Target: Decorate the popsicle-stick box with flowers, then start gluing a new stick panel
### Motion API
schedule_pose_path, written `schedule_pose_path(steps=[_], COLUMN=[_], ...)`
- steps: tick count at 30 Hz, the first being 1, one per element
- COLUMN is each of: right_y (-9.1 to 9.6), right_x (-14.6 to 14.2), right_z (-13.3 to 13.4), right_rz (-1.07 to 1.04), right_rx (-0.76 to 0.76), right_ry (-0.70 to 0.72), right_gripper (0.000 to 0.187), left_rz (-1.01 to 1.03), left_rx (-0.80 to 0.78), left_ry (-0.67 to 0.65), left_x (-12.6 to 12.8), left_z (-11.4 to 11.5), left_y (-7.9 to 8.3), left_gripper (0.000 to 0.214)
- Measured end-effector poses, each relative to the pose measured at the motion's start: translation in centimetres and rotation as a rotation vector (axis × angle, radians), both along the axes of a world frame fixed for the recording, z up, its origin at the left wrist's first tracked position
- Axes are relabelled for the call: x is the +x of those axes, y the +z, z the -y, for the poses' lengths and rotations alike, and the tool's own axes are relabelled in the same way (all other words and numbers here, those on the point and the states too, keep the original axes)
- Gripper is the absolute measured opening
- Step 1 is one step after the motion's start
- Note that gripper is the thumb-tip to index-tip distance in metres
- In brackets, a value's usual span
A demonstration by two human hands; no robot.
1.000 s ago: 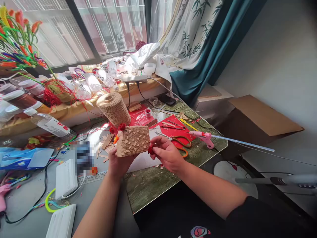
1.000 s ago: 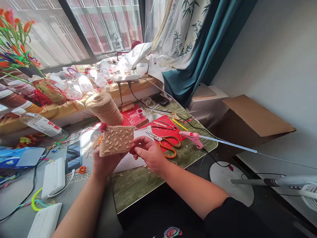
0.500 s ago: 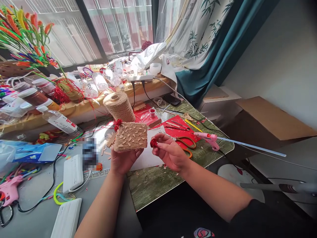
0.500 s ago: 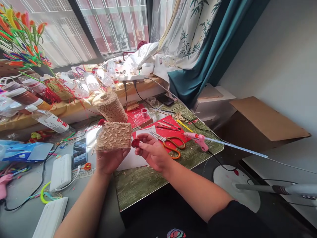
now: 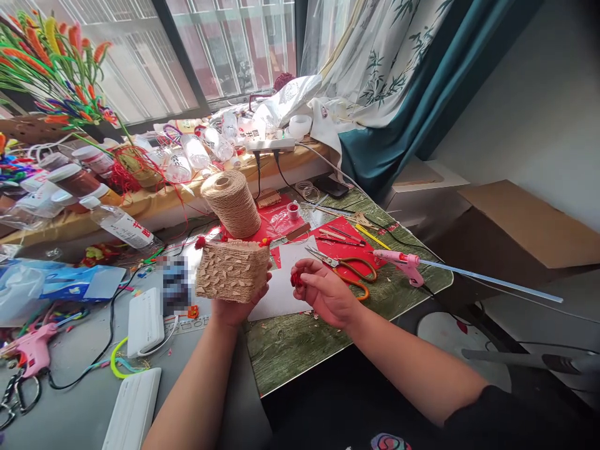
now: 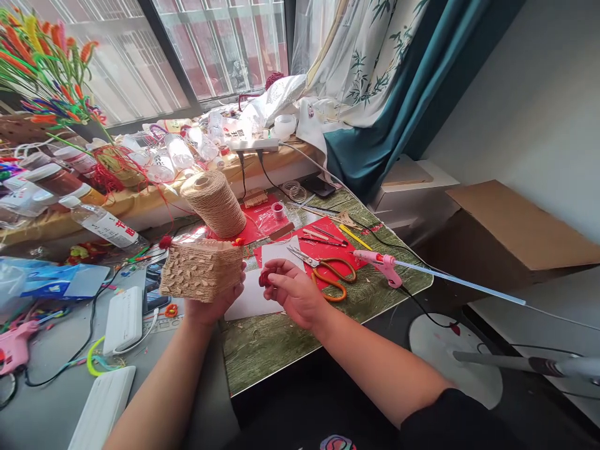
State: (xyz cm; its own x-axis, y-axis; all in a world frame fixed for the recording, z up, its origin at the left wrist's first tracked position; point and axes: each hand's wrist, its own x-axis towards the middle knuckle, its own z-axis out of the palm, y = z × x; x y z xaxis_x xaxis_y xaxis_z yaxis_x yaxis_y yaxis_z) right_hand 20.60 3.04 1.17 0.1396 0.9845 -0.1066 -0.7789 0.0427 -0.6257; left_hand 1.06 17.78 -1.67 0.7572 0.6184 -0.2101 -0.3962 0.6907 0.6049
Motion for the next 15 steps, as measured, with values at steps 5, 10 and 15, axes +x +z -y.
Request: schedule_pose_path(steps=[5, 10, 15], right_y=[-0.6, -2.4, -4.3], right_x=[-1.2, -1.0, 0.1], right_z=[0.9, 1.0, 1.2], right_rz=[0.209, 0.342, 0.422], right_rx=[0.048, 0.021, -0.070], right_ry=[0.131, 0.036, -0.081], right_gripper=[0.061, 0.059, 0.048], left_rz=[-0.052, -0.174, -0.266], left_rx=[0.068, 0.141, 0.273], left_ry=[0.231, 0.271, 0.151], left_x=[0.3, 0.2, 0.8], left_z=[0.3, 0.2, -0.5], left_y=[-1.0, -1.8, -2.6], left_gripper=[0.058, 0.047, 0.048])
